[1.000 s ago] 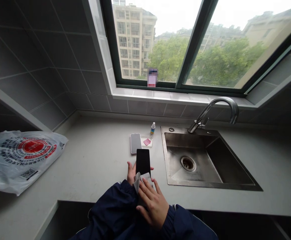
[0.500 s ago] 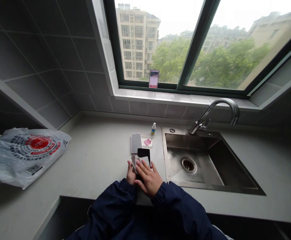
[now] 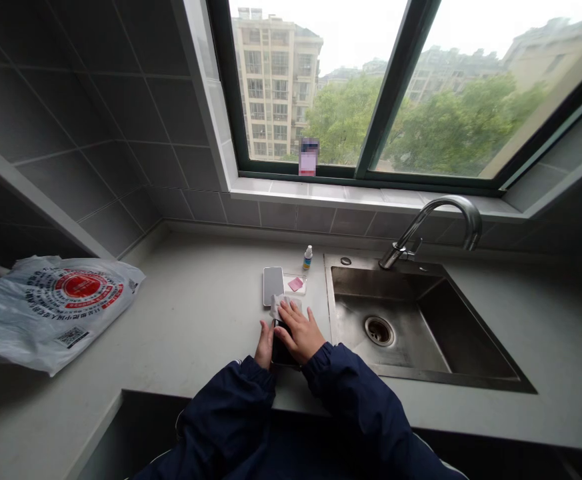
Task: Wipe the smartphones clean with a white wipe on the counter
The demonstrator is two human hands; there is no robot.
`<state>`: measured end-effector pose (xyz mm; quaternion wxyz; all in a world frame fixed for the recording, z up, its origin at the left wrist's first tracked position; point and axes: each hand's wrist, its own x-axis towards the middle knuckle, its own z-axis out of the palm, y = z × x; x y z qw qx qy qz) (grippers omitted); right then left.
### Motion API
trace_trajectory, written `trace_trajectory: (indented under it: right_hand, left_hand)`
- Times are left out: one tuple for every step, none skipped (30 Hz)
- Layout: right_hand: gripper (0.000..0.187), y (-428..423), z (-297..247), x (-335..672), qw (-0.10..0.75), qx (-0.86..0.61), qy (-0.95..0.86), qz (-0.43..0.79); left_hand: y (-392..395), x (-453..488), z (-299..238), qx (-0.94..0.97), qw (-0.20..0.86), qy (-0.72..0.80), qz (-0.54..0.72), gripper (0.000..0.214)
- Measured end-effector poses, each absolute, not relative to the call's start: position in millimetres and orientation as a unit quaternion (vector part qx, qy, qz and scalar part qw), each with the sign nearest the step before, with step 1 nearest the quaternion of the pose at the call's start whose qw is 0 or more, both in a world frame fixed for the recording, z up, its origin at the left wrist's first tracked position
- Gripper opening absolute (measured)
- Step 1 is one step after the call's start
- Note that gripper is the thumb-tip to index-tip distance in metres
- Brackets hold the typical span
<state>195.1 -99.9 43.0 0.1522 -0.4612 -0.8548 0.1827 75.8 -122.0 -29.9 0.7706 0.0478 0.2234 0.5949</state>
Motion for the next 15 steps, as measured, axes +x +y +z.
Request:
trace_trajectory:
  right_hand:
    - [0.053,-106,43,196,0.153,-0.455,-0.858,0.184]
    - [0.053,-114,44,197,0.154,-0.447,-0.862,0.184]
    - [0.054,-123,43,198,0.153,-0.434,-0.868,0.185]
    - [0.055,-132,43,200,0.153,-0.419,-0.876,0.185]
    - [0.055,-141,42,202,0.155,-0.405,-0.882,0.186]
    - [0.054,-150,41,205,0.158,-0.395,-0.886,0.184]
    - [0.054,-158,39,207,0.16,-0.385,-0.891,0.179]
    - [0.055,-166,38,210,0.161,-0.378,-0.895,0.171]
    - [0.055,-172,36,213,0.162,-0.37,-0.901,0.162]
    - [0.056,-179,35,215,0.16,-0.364,-0.905,0.151]
    - [0.058,-184,33,218,0.159,-0.361,-0.908,0.141]
    - [0.061,-190,31,220,0.159,-0.36,-0.91,0.13]
    - [0.063,-194,29,221,0.161,-0.362,-0.91,0.119]
    - [0.065,-198,28,223,0.165,-0.363,-0.911,0.109]
    - [0.067,-202,26,224,0.168,-0.365,-0.91,0.1]
  left_hand:
    - [-123,75,-29,0.045,0.772,0.223,0.593,0.069]
    - [-123,74,-28,0.041,0.774,0.221,0.592,0.07]
    - [-124,72,-26,0.037,0.776,0.219,0.59,0.071]
    - [-125,71,-24,0.034,0.781,0.218,0.585,0.072]
    - [-127,70,-22,0.032,0.787,0.217,0.577,0.075]
    - [-128,70,-19,0.034,0.794,0.215,0.567,0.078]
    - [-129,69,-16,0.04,0.801,0.215,0.558,0.082]
    - [-131,69,-14,0.051,0.804,0.215,0.553,0.085]
    - [-132,69,-11,0.066,0.802,0.217,0.553,0.086]
    - [-133,68,-9,0.083,0.797,0.221,0.556,0.086]
    - [-133,68,-6,0.1,0.79,0.229,0.559,0.085]
    - [-134,68,-5,0.115,0.784,0.239,0.561,0.083]
    - [-134,68,-4,0.125,0.78,0.25,0.56,0.082]
    - [-135,68,-3,0.132,0.777,0.26,0.559,0.081]
    - [-135,67,-3,0.137,0.774,0.267,0.558,0.08]
